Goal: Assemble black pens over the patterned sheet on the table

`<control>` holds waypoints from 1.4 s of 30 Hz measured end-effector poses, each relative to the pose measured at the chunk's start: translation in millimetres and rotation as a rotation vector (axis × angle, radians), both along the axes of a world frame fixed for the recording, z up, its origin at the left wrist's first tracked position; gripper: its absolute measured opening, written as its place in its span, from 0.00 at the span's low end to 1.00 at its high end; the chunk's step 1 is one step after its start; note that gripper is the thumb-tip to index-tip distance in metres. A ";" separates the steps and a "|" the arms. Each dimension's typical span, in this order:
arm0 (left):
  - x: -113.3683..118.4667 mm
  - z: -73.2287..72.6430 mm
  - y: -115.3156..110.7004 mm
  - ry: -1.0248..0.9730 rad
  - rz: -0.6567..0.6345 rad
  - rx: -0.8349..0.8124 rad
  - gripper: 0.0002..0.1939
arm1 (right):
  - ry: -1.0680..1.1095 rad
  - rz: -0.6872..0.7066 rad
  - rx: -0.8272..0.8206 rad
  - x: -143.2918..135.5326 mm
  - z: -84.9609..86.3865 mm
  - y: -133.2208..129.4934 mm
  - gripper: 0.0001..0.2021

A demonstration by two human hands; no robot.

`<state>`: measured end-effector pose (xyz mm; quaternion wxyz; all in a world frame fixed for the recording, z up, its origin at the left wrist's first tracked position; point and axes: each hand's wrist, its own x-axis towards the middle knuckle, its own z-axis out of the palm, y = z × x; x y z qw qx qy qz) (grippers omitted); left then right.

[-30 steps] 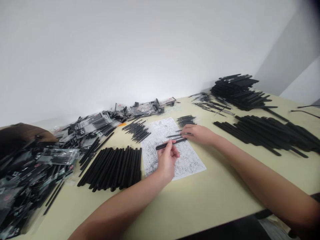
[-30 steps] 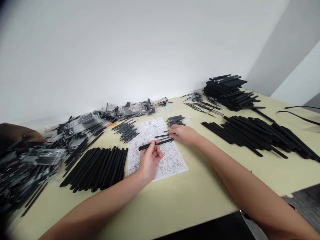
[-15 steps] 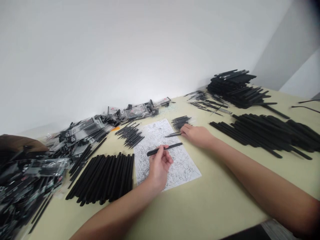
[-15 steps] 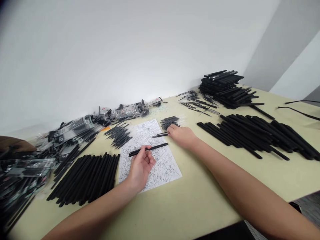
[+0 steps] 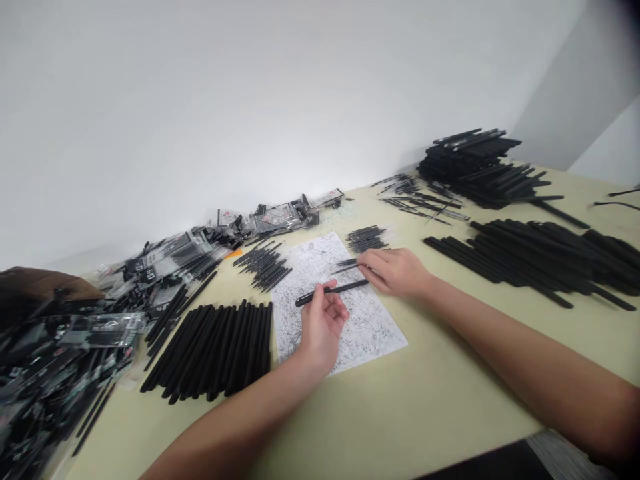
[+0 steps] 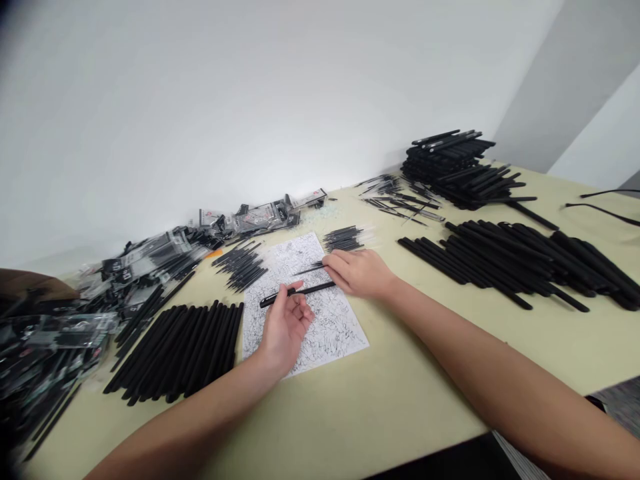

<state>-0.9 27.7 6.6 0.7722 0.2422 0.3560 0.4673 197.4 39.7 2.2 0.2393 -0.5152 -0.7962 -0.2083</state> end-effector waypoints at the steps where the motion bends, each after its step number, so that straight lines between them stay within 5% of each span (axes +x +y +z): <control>1: 0.0 0.3 -0.2 -0.006 0.002 -0.004 0.21 | -0.003 0.060 0.047 -1.2 -1.0 -0.3 0.13; 7: -1.2 -1.1 -0.2 -0.016 -0.011 0.016 0.23 | -0.019 0.133 0.099 2.6 -5.3 2.7 0.12; 16: -0.7 -0.2 0.2 0.000 -0.003 0.000 0.27 | 0.006 0.111 -0.132 2.7 -4.1 1.9 0.15; 27: 0.0 -3.3 -0.2 0.023 -0.024 0.029 0.29 | 0.021 0.137 -0.101 -0.1 -3.3 0.4 0.15; 36: 1.7 -4.9 0.0 0.010 -0.067 0.028 0.28 | 0.141 0.300 -0.112 -16.9 -0.8 -8.4 0.15; 42: 2.7 -9.7 1.9 0.011 -0.052 0.039 0.23 | 0.128 0.248 -0.085 -22.0 -3.8 -10.1 0.15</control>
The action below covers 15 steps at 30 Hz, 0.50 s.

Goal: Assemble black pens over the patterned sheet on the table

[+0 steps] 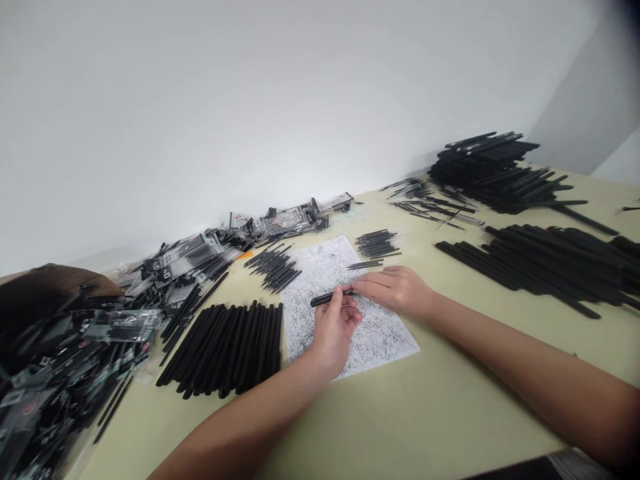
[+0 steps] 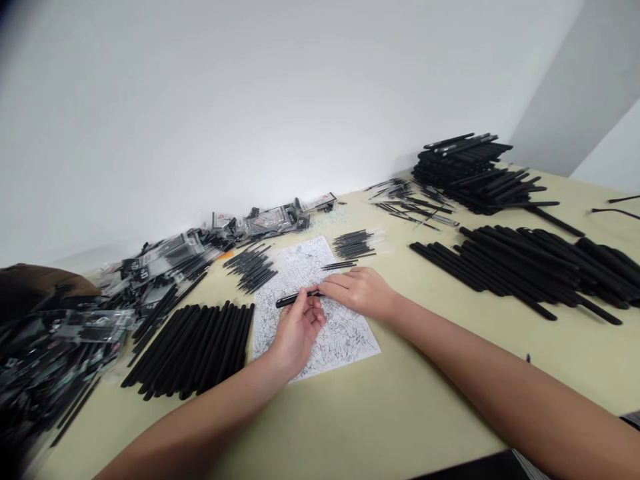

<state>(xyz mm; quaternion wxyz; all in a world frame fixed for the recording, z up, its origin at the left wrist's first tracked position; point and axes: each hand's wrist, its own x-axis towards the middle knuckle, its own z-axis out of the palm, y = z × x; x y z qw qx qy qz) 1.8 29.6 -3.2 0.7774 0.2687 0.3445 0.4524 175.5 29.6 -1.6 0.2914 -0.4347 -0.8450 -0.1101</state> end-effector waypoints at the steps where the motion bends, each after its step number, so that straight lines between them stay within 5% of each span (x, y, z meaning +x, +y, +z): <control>1: 0.1 -0.2 0.2 0.000 0.004 -0.001 0.23 | 0.017 -0.003 -0.008 -0.6 -1.0 0.4 0.15; 8: -0.1 1.5 -0.6 -0.012 0.030 -0.004 0.25 | 0.251 -0.005 -0.011 0.6 2.2 0.3 0.15; 15: 0.0 2.9 -1.9 0.003 0.028 0.009 0.24 | 1.216 -0.037 -0.274 -8.1 9.2 5.1 0.12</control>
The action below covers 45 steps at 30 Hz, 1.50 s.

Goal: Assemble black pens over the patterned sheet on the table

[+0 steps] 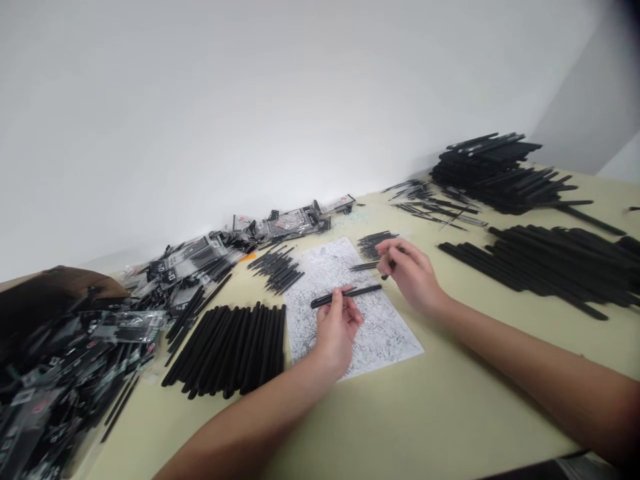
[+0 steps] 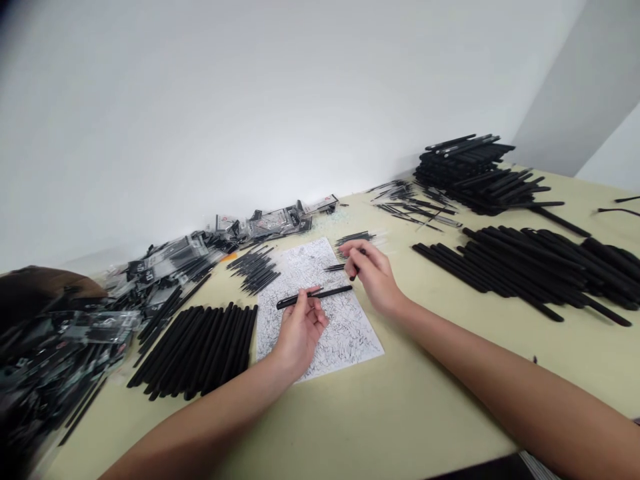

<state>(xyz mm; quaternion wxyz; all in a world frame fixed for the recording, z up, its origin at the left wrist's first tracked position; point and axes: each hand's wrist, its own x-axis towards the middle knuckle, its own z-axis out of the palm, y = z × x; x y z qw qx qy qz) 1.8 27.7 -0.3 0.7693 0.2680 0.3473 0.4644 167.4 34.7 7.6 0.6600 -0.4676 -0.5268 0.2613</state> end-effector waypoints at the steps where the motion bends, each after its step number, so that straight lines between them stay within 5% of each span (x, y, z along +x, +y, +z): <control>1: 0.2 0.2 -0.1 0.004 -0.004 0.005 0.24 | 0.122 0.019 -0.030 -2.1 0.7 1.3 0.12; 16: 0.7 -0.1 -1.1 0.017 -0.002 0.025 0.24 | 0.518 0.162 -0.194 -4.2 -2.1 10.2 0.12; 25: 0.6 0.0 -1.0 0.010 -0.002 0.012 0.25 | 0.901 0.118 -0.158 6.6 5.6 13.3 0.08; 32: 1.4 -1.0 -0.1 0.004 0.016 0.010 0.26 | 1.128 0.170 -0.218 -15.9 7.4 4.7 0.10; 37: 1.6 -1.7 -0.2 0.005 0.008 0.021 0.26 | 1.097 0.096 -0.284 -15.6 3.7 7.8 0.12; 45: 0.5 1.1 -0.6 0.004 0.058 0.012 0.23 | 0.728 -0.079 -0.396 -12.3 -8.9 11.2 0.14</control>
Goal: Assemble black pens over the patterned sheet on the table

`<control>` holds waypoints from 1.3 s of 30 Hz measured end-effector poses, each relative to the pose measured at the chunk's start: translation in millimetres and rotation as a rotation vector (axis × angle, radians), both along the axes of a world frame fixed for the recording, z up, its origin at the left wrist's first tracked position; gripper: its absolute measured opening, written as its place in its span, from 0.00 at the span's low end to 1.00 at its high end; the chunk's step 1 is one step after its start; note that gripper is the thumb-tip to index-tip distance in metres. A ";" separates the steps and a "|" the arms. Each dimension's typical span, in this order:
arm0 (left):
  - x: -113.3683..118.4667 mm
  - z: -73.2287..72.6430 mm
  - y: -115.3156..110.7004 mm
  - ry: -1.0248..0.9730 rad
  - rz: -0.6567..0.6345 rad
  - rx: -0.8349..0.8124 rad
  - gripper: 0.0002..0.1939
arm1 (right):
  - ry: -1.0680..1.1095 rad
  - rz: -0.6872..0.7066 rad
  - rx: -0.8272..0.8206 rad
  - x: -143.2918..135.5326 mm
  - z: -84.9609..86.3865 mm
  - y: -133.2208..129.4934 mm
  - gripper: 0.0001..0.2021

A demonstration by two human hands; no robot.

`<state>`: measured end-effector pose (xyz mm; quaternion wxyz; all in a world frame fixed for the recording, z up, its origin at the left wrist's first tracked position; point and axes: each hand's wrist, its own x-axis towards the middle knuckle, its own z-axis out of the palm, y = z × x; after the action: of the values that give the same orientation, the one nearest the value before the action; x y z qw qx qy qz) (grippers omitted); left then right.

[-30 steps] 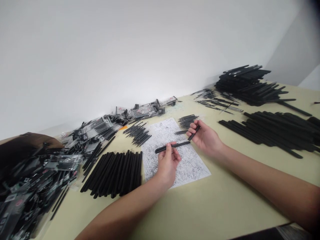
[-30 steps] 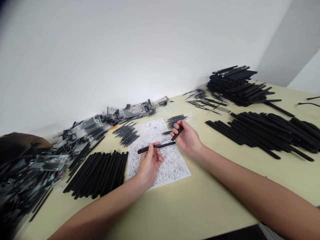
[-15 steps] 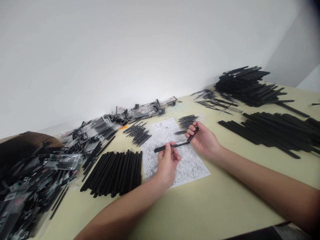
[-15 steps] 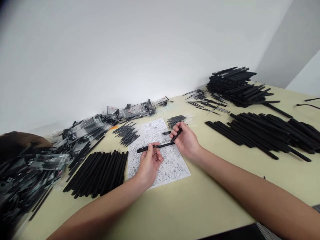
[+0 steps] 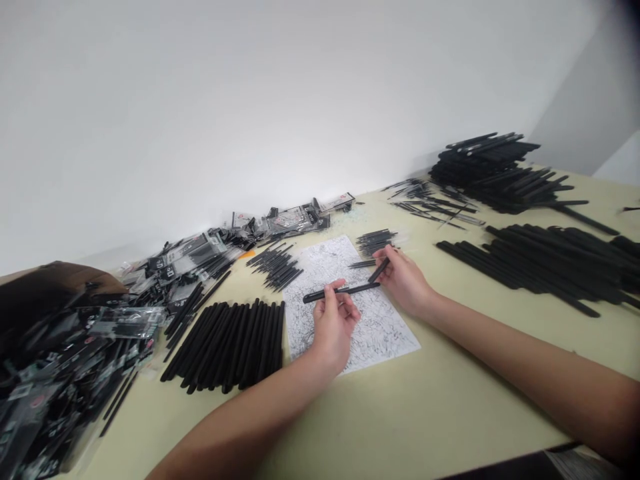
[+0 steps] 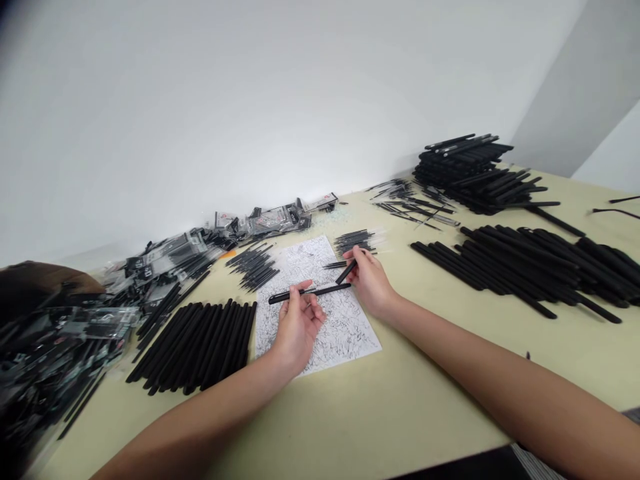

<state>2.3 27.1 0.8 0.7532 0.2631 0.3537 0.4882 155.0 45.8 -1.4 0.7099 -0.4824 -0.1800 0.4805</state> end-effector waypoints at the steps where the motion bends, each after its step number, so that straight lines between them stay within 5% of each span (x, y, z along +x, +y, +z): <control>1: 0.1 0.0 0.1 -0.002 0.004 -0.002 0.23 | -0.035 -0.001 0.011 0.3 -1.0 -0.1 0.16; 9: 0.1 -0.4 1.0 -0.020 0.017 -0.016 0.23 | -0.261 -0.044 0.204 -7.0 -1.1 -5.8 0.23; 30: -0.3 0.9 -0.8 -0.011 -0.042 0.022 0.26 | -0.283 0.034 0.207 -4.8 -3.5 -9.1 0.17; 39: -1.2 0.3 -0.6 -0.012 -0.075 0.019 0.28 | -0.856 0.185 0.408 -10.6 -10.5 -24.3 0.12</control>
<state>1.1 26.6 1.1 0.7706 0.2806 0.3344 0.4644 144.4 21.5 -11.9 0.6066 -0.4696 -0.5886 0.2550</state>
